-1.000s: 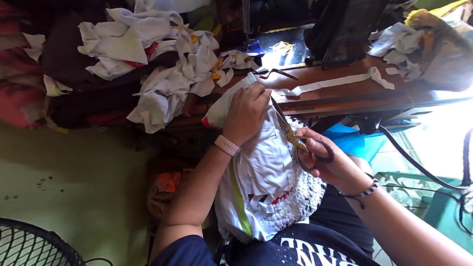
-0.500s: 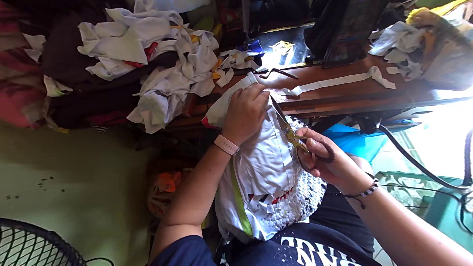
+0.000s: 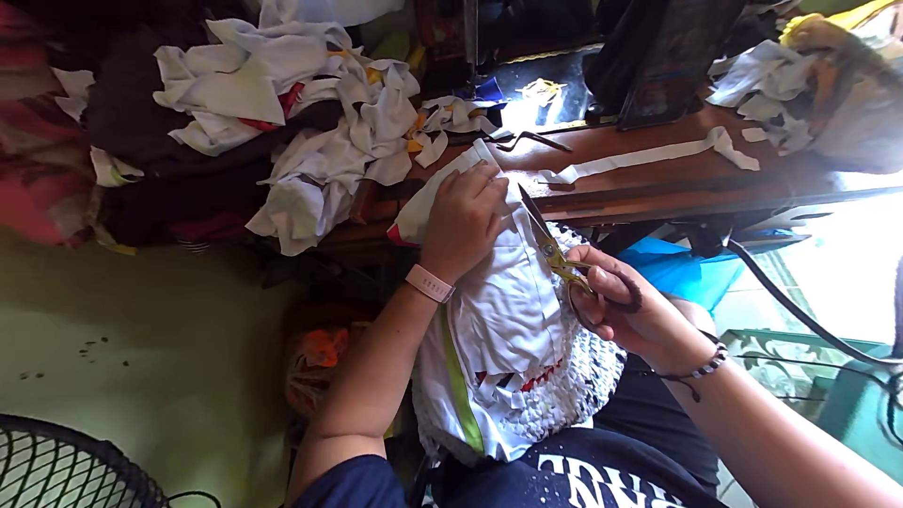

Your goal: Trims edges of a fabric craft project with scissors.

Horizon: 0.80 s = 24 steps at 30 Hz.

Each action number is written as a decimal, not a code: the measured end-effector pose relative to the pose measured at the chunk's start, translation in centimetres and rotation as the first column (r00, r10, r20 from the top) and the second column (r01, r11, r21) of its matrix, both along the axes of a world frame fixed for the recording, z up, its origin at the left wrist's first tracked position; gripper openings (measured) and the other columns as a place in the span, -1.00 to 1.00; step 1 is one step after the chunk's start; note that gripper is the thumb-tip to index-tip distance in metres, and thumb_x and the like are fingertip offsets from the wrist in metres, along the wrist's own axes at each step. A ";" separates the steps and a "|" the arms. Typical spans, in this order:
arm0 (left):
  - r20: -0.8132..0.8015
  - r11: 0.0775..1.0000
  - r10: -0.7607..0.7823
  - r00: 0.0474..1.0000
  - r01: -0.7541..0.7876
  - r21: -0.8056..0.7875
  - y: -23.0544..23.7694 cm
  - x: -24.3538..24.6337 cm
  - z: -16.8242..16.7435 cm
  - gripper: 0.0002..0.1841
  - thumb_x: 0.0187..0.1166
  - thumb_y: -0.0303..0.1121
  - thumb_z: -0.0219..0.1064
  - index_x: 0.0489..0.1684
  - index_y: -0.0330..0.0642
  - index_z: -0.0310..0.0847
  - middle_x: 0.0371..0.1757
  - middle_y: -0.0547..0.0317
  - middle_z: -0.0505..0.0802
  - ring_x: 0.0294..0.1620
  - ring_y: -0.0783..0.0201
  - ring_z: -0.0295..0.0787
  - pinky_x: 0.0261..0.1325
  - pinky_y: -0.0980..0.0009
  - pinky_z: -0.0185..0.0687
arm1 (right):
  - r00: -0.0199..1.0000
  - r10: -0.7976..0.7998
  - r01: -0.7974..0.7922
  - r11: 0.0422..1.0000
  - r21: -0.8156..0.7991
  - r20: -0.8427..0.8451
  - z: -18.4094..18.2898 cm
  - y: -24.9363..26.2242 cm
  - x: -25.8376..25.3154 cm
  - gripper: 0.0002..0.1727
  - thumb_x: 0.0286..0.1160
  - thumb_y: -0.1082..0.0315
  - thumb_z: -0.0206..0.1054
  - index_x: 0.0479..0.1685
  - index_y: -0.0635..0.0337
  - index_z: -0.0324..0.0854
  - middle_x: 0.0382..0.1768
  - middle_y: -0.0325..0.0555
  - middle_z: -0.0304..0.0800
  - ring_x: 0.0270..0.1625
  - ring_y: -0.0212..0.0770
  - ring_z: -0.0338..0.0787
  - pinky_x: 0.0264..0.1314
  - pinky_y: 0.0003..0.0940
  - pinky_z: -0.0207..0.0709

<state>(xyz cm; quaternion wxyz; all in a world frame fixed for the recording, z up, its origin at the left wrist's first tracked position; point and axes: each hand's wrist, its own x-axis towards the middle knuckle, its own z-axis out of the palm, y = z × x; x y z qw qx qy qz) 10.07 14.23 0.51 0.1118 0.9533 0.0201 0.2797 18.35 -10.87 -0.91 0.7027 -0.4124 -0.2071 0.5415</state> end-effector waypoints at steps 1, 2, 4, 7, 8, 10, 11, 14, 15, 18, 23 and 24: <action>0.010 1.000 -0.003 1.000 0.003 0.003 0.0 -0.1 0.0 -0.63 0.59 -0.40 0.25 0.32 -0.20 0.75 0.47 -0.10 0.74 0.58 -0.07 0.60 0.67 -0.16 0.33 | 1.000 0.000 0.000 1.000 0.004 -0.001 0.0 0.0 0.0 -0.54 0.35 -0.11 0.57 -0.03 -0.03 0.58 -0.64 -0.28 0.62 -0.71 -0.51 0.64 -0.69 -0.68 0.55; 0.019 1.000 -0.008 1.000 0.008 0.011 0.0 -0.1 -0.1 -0.64 0.64 -0.35 0.24 0.32 -0.17 0.76 0.46 -0.09 0.75 0.57 -0.06 0.61 0.66 -0.14 0.34 | 1.000 -0.002 0.002 1.000 0.007 -0.002 0.0 0.0 0.0 -0.54 0.35 -0.10 0.58 -0.04 -0.02 0.58 -0.64 -0.28 0.61 -0.71 -0.51 0.64 -0.69 -0.68 0.56; 0.049 0.999 -0.033 0.998 0.032 0.018 0.0 -0.2 -0.4 -0.69 0.71 -0.30 0.23 0.24 -0.14 0.81 0.39 -0.08 0.79 0.51 -0.04 0.66 0.64 -0.12 0.38 | 1.000 0.004 -0.004 1.000 0.012 -0.003 0.0 0.0 0.1 -0.55 0.37 -0.10 0.57 -0.04 -0.01 0.58 -0.63 -0.28 0.61 -0.71 -0.51 0.64 -0.69 -0.67 0.57; 0.061 0.998 -0.061 0.996 0.061 -0.001 0.2 -0.4 -0.9 -0.69 0.68 -0.38 0.20 0.21 -0.13 0.83 0.39 -0.07 0.80 0.54 -0.05 0.64 0.66 -0.16 0.36 | 1.000 0.006 -0.006 1.000 0.005 -0.001 0.3 0.0 0.2 -0.55 0.37 -0.12 0.55 -0.04 -0.01 0.58 -0.64 -0.29 0.60 -0.71 -0.52 0.63 -0.67 -0.68 0.55; 0.067 0.998 -0.069 0.995 0.070 -0.010 0.2 -0.4 -1.0 -0.69 0.67 -0.40 0.20 0.21 -0.13 0.83 0.40 -0.08 0.80 0.57 -0.06 0.63 0.67 -0.16 0.35 | 1.000 0.006 -0.006 1.000 -0.001 0.003 0.5 0.0 0.2 -0.55 0.38 -0.13 0.54 -0.04 -0.01 0.58 -0.64 -0.29 0.60 -0.70 -0.52 0.64 -0.66 -0.68 0.56; 0.078 0.996 -0.081 0.994 0.084 -0.034 0.3 -0.5 -1.1 -0.67 0.65 -0.43 0.20 0.23 -0.13 0.83 0.42 -0.08 0.79 0.60 -0.07 0.59 0.70 -0.17 0.32 | 1.000 0.000 0.000 1.000 -0.025 0.011 0.9 0.1 0.1 -0.56 0.41 -0.14 0.52 -0.04 -0.02 0.60 -0.64 -0.29 0.60 -0.70 -0.52 0.64 -0.66 -0.69 0.56; 0.083 0.995 -0.084 0.993 0.088 -0.045 0.3 -0.6 -1.2 -0.66 0.64 -0.45 0.20 0.24 -0.14 0.83 0.43 -0.09 0.78 0.62 -0.09 0.57 0.70 -0.18 0.30 | 1.000 -0.007 0.008 0.999 -0.040 0.013 1.2 0.2 0.1 -0.57 0.41 -0.14 0.52 -0.05 -0.03 0.60 -0.64 -0.29 0.60 -0.70 -0.52 0.63 -0.67 -0.69 0.55; 0.070 0.993 -0.077 0.995 0.082 -0.080 -0.1 -1.0 -1.0 -0.63 0.58 -0.51 0.22 0.27 -0.17 0.82 0.48 -0.12 0.74 0.67 -0.11 0.50 0.75 -0.19 0.20 | 1.000 -0.019 0.019 0.998 -0.064 0.001 1.7 0.5 0.2 -0.58 0.42 -0.12 0.52 -0.04 -0.03 0.60 -0.63 -0.29 0.61 -0.71 -0.52 0.62 -0.68 -0.70 0.55; 0.071 0.993 -0.075 0.995 0.081 -0.088 -0.1 -1.0 -1.0 -0.63 0.58 -0.51 0.22 0.27 -0.16 0.82 0.48 -0.12 0.74 0.68 -0.12 0.49 0.76 -0.19 0.19 | 1.000 -0.019 0.019 0.998 -0.065 -0.003 1.8 0.6 0.2 -0.58 0.44 -0.12 0.50 -0.03 -0.03 0.59 -0.63 -0.28 0.61 -0.71 -0.52 0.62 -0.67 -0.69 0.55; 0.089 0.992 -0.078 0.993 0.087 -0.095 0.0 -0.9 -1.1 -0.64 0.59 -0.51 0.21 0.26 -0.14 0.83 0.45 -0.14 0.76 0.65 -0.12 0.53 0.75 -0.20 0.22 | 1.000 -0.021 0.020 0.998 -0.064 -0.014 1.8 0.8 0.3 -0.61 0.48 -0.08 0.48 -0.01 -0.02 0.58 -0.63 -0.27 0.61 -0.73 -0.52 0.62 -0.67 -0.69 0.56; 0.114 0.991 -0.084 0.990 0.095 -0.094 0.2 -0.7 -1.2 -0.66 0.61 -0.52 0.21 0.21 -0.15 0.85 0.41 -0.14 0.79 0.61 -0.11 0.58 0.73 -0.19 0.28 | 0.999 -0.021 0.019 0.998 -0.053 -0.025 1.8 0.6 0.4 -0.58 0.44 -0.13 0.50 -0.02 -0.03 0.61 -0.63 -0.29 0.60 -0.71 -0.54 0.61 -0.67 -0.72 0.53; 0.113 0.990 -0.087 0.990 0.098 -0.101 0.2 -0.7 -1.2 -0.66 0.58 -0.53 0.22 0.20 -0.17 0.85 0.42 -0.15 0.78 0.62 -0.12 0.56 0.74 -0.19 0.25 | 0.999 -0.018 0.017 0.999 -0.047 -0.028 1.8 0.6 0.4 -0.57 0.41 -0.14 0.50 -0.02 -0.04 0.61 -0.63 -0.30 0.60 -0.71 -0.54 0.60 -0.67 -0.72 0.52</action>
